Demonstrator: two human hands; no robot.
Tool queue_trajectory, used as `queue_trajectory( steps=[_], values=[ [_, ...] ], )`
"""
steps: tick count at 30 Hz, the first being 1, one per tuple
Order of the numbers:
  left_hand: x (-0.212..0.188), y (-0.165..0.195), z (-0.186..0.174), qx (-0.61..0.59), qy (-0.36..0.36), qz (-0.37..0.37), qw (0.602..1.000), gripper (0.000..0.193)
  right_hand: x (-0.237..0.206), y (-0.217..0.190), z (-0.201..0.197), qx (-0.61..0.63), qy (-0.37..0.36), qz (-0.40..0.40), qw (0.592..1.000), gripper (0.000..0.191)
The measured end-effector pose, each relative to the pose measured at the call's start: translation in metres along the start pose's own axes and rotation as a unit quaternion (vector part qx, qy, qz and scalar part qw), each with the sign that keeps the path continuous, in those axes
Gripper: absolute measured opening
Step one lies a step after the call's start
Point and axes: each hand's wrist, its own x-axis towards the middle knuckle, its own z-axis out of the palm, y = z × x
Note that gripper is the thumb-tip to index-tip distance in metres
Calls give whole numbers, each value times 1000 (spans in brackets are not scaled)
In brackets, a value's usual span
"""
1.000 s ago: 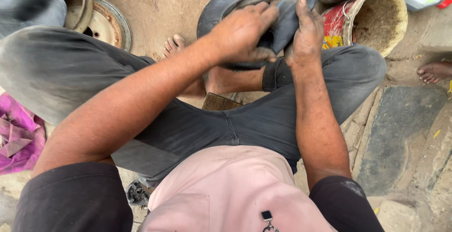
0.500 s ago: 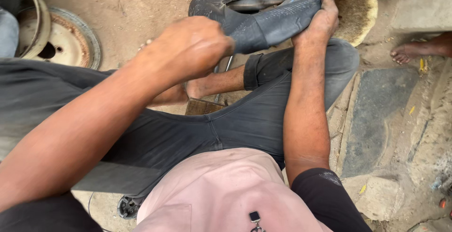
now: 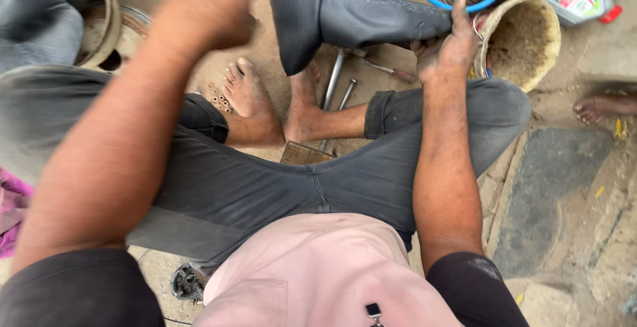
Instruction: The person sits on the ground and fits an inner tube into a motorcycle tire, pressing and working the tube into the tire casing on their lap, then stands and carries the tire across the workshop floor.
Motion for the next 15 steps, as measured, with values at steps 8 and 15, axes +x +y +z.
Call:
queue_trajectory(
  steps=[8, 15],
  values=[
    [29, 54, 32, -45, -13, -39, 998, 138, -13, 12, 12, -87, -41, -19, 995, 32],
    [44, 47, 45, -13, -76, -68, 995, 63, -28, -17, 20, -532, 42, -263, 804, 44]
  ],
)
